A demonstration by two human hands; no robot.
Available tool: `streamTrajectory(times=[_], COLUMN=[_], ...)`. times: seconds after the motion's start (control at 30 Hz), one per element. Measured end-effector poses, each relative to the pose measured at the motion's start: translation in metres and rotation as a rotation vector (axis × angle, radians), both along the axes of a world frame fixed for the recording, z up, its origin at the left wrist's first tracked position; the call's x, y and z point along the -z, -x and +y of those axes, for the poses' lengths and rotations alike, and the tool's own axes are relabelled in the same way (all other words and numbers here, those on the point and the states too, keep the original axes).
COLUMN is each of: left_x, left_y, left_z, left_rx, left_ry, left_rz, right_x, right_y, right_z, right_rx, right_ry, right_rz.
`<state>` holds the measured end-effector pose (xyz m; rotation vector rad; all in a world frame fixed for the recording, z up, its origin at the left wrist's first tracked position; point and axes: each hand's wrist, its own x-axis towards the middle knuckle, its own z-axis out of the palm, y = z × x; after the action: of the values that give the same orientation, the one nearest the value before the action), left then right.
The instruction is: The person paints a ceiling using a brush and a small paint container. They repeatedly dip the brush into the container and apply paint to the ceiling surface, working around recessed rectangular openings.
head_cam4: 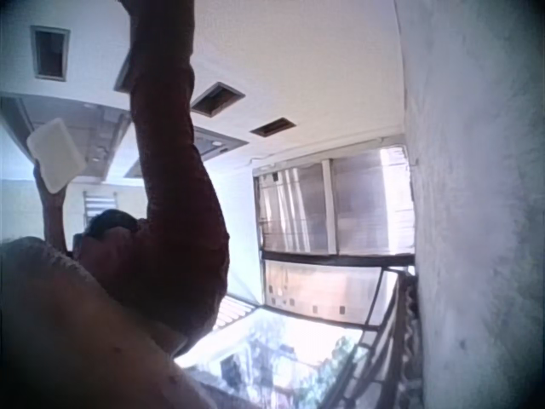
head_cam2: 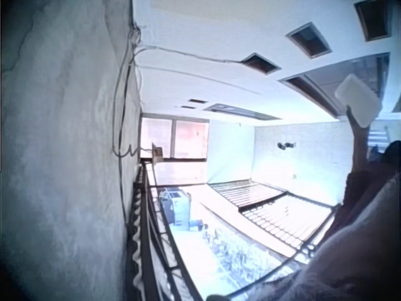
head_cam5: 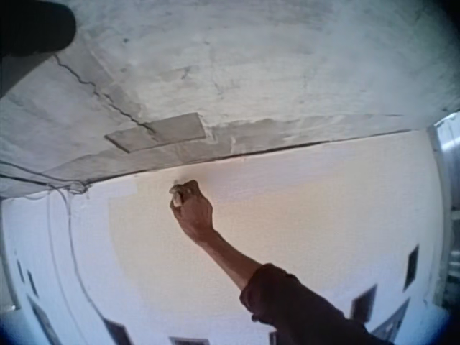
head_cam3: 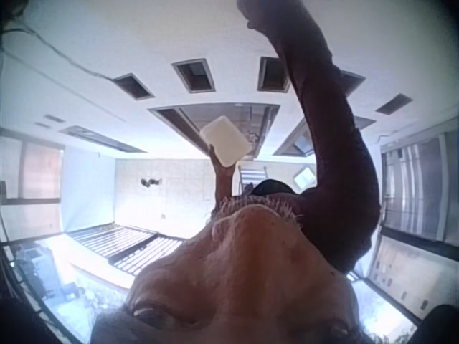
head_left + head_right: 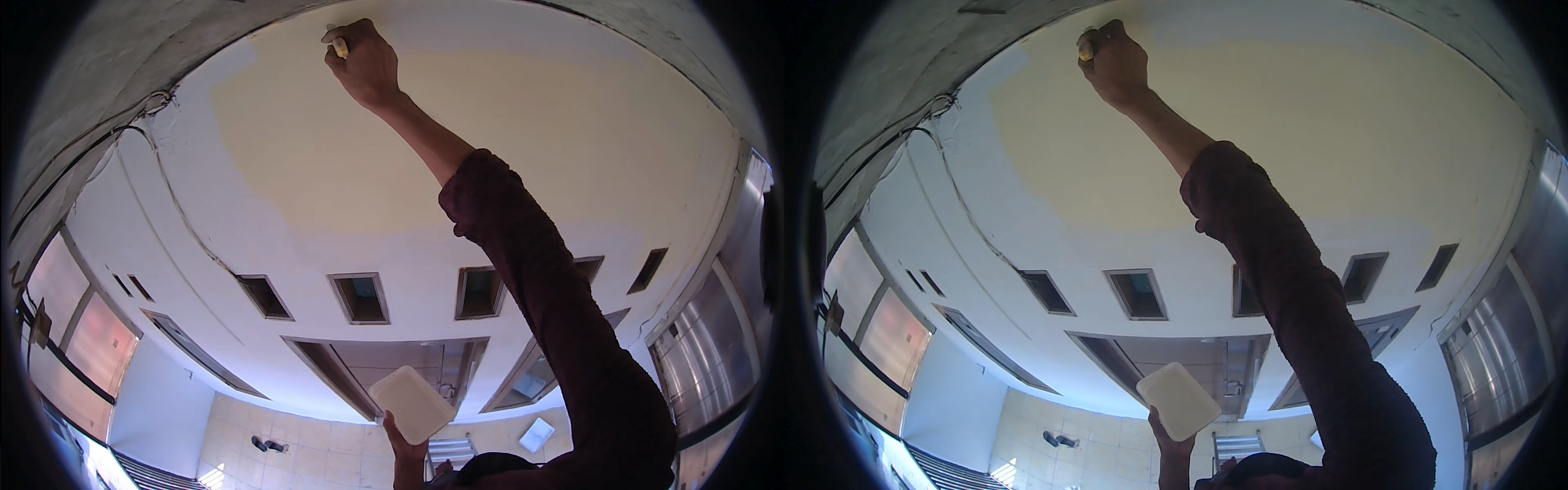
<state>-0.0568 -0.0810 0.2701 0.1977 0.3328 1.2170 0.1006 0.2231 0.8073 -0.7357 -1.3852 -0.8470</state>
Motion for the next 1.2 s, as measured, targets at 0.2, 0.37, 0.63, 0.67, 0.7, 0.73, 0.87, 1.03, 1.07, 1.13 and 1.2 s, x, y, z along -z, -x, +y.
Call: streamTrajectory(times=[0.2, 0.37, 0.63, 0.67, 0.7, 0.73, 0.87, 1.03, 1.07, 1.13, 1.2], left_x=[-0.001, 0.001, 0.006, 0.006, 0.005, 0.004, -0.001, -0.003, 0.0, -0.001, -0.002], left_y=[-0.001, -0.004, -0.008, -0.009, -0.01, -0.008, -0.003, -0.001, 0.001, 0.0, -0.001], left_z=[-0.003, -0.002, -0.003, -0.002, -0.002, -0.002, -0.007, -0.007, -0.007, -0.006, -0.005], left_rx=[-0.004, 0.009, 0.048, 0.049, 0.046, 0.039, -0.005, -0.013, -0.024, -0.01, -0.002], left_ry=[0.002, -0.043, 0.024, 0.013, 0.018, 0.024, -0.018, -0.049, -0.058, -0.056, -0.05], left_rz=[-0.007, 0.047, -0.057, -0.051, -0.045, -0.036, -0.033, -0.015, -0.005, 0.007, 0.023], right_x=[-0.025, -0.028, -0.023, -0.03, -0.032, -0.034, -0.04, -0.031, -0.027, -0.023, -0.015], right_y=[-0.106, -0.168, -0.124, -0.114, -0.099, -0.085, -0.023, 0.005, 0.005, -0.017, -0.055], right_z=[-0.006, -0.04, -0.074, -0.057, -0.045, -0.03, 0.015, -0.009, -0.016, -0.023, -0.026], right_rx=[-0.219, -0.168, 0.592, 0.574, 0.568, 0.518, 0.51, 0.203, 0.099, -0.01, -0.043], right_ry=[-0.194, -0.157, -0.156, -0.141, -0.159, -0.185, -0.216, 0.007, 0.036, 0.069, 0.08], right_rz=[0.134, 0.217, 0.112, 0.112, 0.081, 0.059, -0.003, -0.016, 0.027, 0.103, 0.172])
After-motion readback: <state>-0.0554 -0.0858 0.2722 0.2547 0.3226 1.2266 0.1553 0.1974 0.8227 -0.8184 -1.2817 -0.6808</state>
